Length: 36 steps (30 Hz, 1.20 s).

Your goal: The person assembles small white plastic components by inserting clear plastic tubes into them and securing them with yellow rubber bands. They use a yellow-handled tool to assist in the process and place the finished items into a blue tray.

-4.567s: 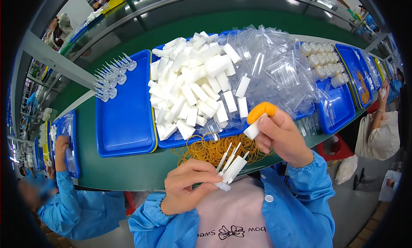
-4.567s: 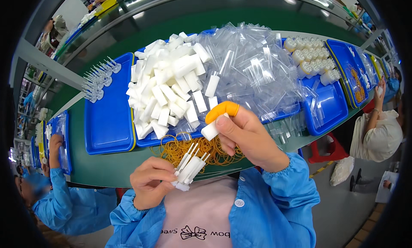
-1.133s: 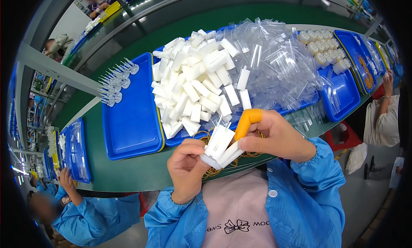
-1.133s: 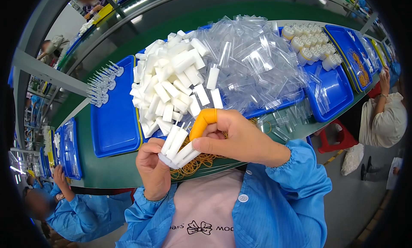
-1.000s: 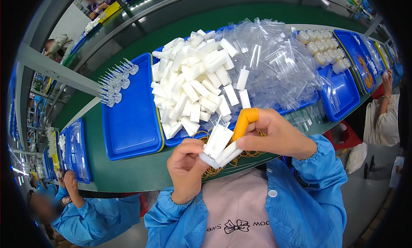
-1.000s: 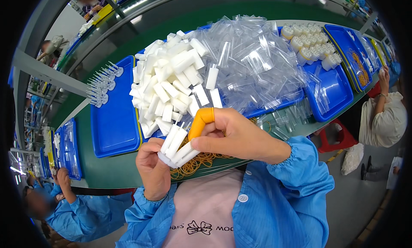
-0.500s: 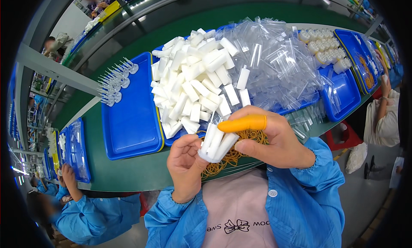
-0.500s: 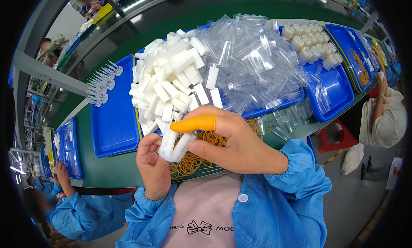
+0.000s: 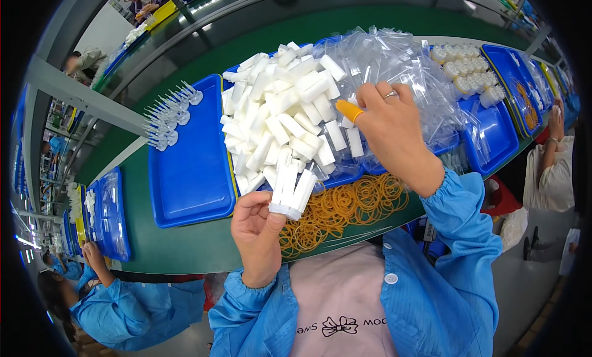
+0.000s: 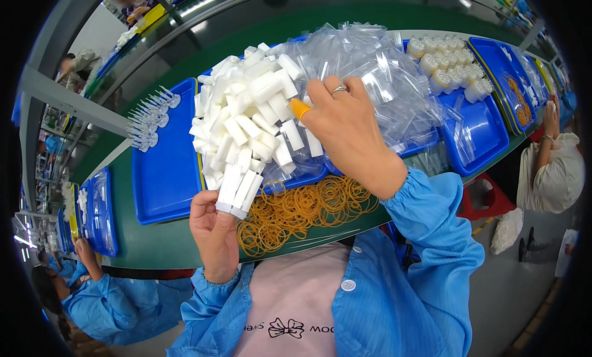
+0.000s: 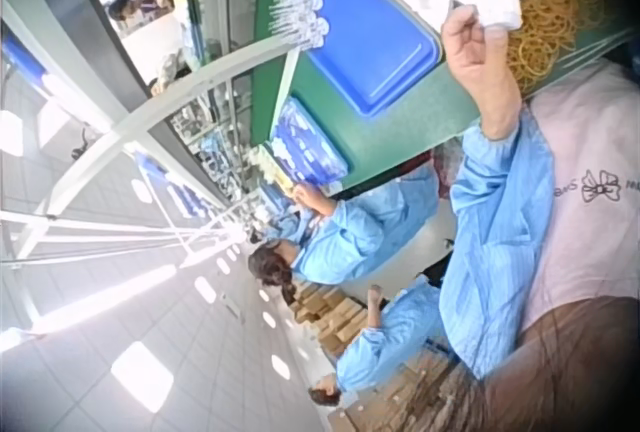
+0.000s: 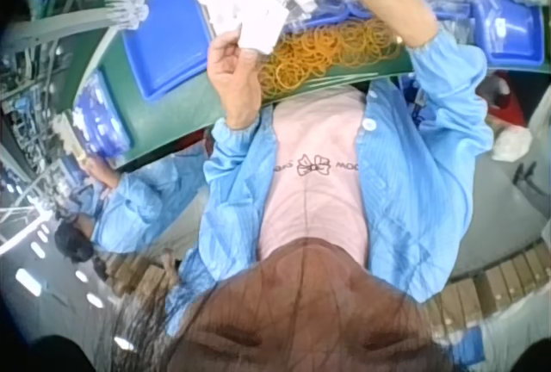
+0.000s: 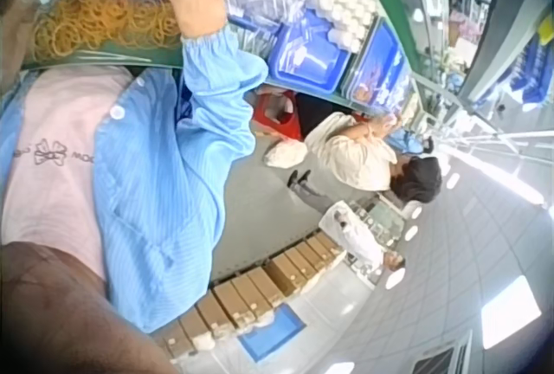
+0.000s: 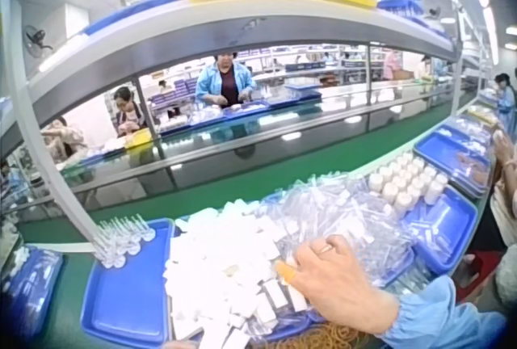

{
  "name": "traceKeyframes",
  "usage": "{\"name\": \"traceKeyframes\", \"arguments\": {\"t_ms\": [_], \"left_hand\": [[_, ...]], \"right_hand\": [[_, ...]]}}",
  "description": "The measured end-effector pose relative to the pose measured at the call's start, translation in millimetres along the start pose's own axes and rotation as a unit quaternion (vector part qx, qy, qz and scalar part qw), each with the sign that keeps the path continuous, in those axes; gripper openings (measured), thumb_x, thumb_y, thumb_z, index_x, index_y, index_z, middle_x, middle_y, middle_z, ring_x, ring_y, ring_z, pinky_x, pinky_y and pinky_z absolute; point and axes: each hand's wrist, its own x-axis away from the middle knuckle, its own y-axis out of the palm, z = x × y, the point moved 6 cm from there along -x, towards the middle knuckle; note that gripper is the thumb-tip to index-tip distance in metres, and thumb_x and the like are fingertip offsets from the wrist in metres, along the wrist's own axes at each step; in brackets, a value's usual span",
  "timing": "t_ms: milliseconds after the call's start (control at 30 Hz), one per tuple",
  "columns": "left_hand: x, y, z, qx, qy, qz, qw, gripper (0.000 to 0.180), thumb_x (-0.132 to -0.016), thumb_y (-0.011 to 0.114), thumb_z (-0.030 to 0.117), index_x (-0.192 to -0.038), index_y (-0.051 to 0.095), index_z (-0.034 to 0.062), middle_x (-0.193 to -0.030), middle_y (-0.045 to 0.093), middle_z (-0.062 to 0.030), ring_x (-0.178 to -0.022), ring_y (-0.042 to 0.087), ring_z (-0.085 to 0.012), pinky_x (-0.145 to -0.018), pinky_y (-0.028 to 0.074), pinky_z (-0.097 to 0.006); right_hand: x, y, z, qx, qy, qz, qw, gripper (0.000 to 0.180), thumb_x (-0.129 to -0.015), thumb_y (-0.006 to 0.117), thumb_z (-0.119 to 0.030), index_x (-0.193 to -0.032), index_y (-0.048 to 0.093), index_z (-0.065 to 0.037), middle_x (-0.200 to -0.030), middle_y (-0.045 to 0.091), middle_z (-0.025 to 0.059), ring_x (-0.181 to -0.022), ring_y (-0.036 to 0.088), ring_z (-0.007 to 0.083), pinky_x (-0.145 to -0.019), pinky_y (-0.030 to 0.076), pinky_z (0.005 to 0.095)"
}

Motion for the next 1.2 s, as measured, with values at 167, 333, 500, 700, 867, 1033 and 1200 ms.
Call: {"name": "traceKeyframes", "arguments": {"t_ms": [167, 333, 500, 700, 867, 1033, 1200], "left_hand": [[-1.0, -2.4, -1.9, -0.016, 0.000, -0.023, 1.000, 0.035, -0.083, 0.066, 0.006, -0.113, 0.049, 0.0022, -0.108, 0.058, -0.0098, -0.100, 0.057, -0.0166, -0.086, 0.046, -0.031], [-0.2, -5.8, -5.1, -0.026, -0.011, -0.031, 0.999, 0.034, -0.085, 0.064, 0.007, -0.116, 0.049, 0.0028, -0.111, 0.058, -0.0093, -0.102, 0.056, -0.0179, -0.089, 0.045, -0.034], [-0.7, -11.2, -6.2, -0.028, -0.010, -0.011, 1.000, 0.031, -0.086, 0.062, 0.008, -0.115, 0.052, 0.0019, -0.113, 0.058, -0.0093, -0.104, 0.056, -0.0183, -0.090, 0.045, -0.035], [-2.5, -3.3, -1.9, -0.037, 0.017, -0.029, 0.999, 0.021, -0.084, 0.065, 0.005, -0.103, 0.060, -0.0010, -0.104, 0.055, -0.0080, -0.094, 0.053, -0.0149, -0.083, 0.043, -0.027], [1.2, 8.6, 5.0, -0.057, 0.049, -0.071, 0.995, 0.016, -0.084, 0.065, 0.004, -0.098, 0.063, -0.0019, -0.100, 0.054, -0.0083, -0.091, 0.053, -0.0151, -0.080, 0.043, -0.027], [8.1, 15.4, 9.4, -0.118, 0.089, -0.143, 0.979, 0.013, -0.083, 0.065, 0.003, -0.095, 0.065, -0.0018, -0.099, 0.055, -0.0098, -0.088, 0.054, -0.0154, -0.074, 0.045, -0.026], [11.0, 17.6, 9.1, -0.144, 0.090, -0.159, 0.973, 0.013, -0.084, 0.064, 0.001, -0.096, 0.065, -0.0018, -0.099, 0.056, -0.0098, -0.088, 0.053, -0.0149, -0.075, 0.044, -0.026]], "right_hand": [[-4.0, 4.1, 1.4, -0.030, -0.043, 0.011, 0.999, 0.013, -0.068, 0.060, -0.009, -0.080, 0.066, -0.009, -0.085, 0.051, 0.0041, -0.084, 0.052, 0.0194, -0.078, 0.038, 0.0342], [-8.7, 2.9, 3.8, -0.017, -0.084, 0.010, 0.996, 0.015, -0.070, 0.061, -0.011, -0.084, 0.066, -0.009, -0.095, 0.055, 0.0050, -0.089, 0.054, 0.0189, -0.084, 0.040, 0.0362], [-11.1, -21.9, 18.7, -0.097, 0.046, 0.050, 0.993, 0.019, -0.079, 0.063, -0.014, -0.096, 0.065, -0.008, -0.088, 0.061, 0.0056, -0.075, 0.059, 0.0217, -0.079, 0.044, 0.0338], [10.8, -29.8, 40.3, -0.590, 0.345, 0.002, 0.731, 0.017, -0.089, 0.054, -0.010, -0.102, 0.063, -0.004, -0.072, 0.060, 0.0007, -0.058, 0.055, 0.0110, -0.060, 0.046, 0.0228], [21.9, -42.7, 32.0, -0.710, 0.311, -0.010, 0.631, 0.020, -0.088, 0.056, -0.009, -0.105, 0.062, 0.000, -0.075, 0.061, 0.0016, -0.063, 0.056, 0.0087, -0.062, 0.046, 0.0225], [31.7, -52.9, 27.5, -0.603, 0.235, -0.010, 0.762, 0.029, -0.080, 0.065, -0.003, -0.108, 0.060, 0.001, -0.086, 0.062, 0.0053, -0.073, 0.058, 0.0103, -0.071, 0.048, 0.0233], [25.0, -48.6, 19.0, -0.590, 0.220, 0.014, 0.777, 0.035, -0.072, 0.070, -0.001, -0.106, 0.062, -0.001, -0.102, 0.060, 0.0087, -0.083, 0.059, 0.0154, -0.075, 0.048, 0.0268]]}}
